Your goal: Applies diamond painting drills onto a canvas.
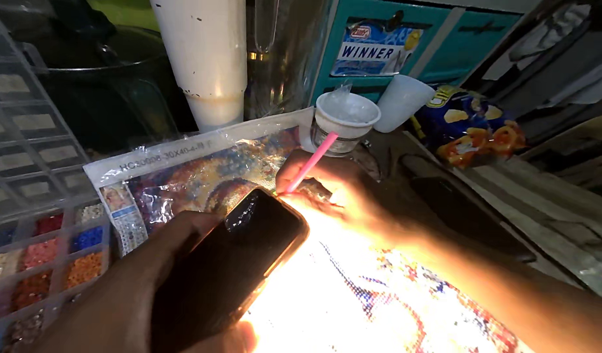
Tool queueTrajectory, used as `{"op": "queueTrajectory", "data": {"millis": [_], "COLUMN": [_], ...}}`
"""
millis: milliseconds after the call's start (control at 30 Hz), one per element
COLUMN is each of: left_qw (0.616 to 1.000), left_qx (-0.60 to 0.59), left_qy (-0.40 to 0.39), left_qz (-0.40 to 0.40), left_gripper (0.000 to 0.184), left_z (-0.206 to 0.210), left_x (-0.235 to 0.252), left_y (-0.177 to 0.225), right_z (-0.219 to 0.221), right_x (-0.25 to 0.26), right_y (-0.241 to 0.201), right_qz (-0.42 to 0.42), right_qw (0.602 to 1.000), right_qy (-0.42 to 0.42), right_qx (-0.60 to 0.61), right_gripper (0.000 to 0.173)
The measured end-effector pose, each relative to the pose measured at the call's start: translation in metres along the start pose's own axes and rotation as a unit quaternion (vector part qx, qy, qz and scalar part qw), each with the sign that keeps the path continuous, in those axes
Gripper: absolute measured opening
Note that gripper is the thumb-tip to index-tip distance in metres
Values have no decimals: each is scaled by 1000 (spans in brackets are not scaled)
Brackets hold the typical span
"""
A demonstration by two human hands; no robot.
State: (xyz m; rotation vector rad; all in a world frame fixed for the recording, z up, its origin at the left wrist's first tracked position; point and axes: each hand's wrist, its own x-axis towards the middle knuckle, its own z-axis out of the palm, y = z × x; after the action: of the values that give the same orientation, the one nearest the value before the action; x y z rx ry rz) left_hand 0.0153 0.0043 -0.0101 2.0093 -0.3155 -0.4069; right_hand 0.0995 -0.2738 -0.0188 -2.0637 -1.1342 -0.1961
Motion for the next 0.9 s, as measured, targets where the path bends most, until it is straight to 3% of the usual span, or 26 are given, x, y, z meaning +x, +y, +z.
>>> {"op": "queueTrajectory", "data": {"millis": [67,133,233,333,400,500,600,733,833,900], "left_qw": [1000,1000,999,999,1000,1000,1000,1000,1000,1000], "left_qx": [-19,-25,-32,-34,-27,-25,-23,-12,-14,-20], "left_qy": [2,0,-8,-7,-9,-5,-1,-1,-8,-13], "left_qz": [-6,-13,-4,8,11,12,1,0,-4,-2], "left_gripper": [71,69,68,68,68,69,70,69,71,71], "left_z": [0,0,-1,0,-1,0,-1,-1,-2,-2], "left_x": [0,0,1,1,1,2,1,2,2,2], "left_y": [0,1,0,0,-1,0,0,2,1,0], "right_z": [-9,-10,-7,7,9,9,-3,9,10,4], "right_x": [4,6,3,1,1,1,3,-1,1,1], "right_y": [-37,-50,-40,12,20,19,-24,15,16,-2], "right_qz": [115,151,126,-14,-34,-36,84,-22,-23,30], "right_qw": [992,987,991,999,999,999,996,1000,1000,999], "right_qy": [-35,-38,-20,25,27,26,-16,21,19,3], "right_qx": [-38,-48,-30,17,24,20,-22,-4,-6,-23], "right_gripper": [11,11,10,10,11,11,12,9,9,9]}}
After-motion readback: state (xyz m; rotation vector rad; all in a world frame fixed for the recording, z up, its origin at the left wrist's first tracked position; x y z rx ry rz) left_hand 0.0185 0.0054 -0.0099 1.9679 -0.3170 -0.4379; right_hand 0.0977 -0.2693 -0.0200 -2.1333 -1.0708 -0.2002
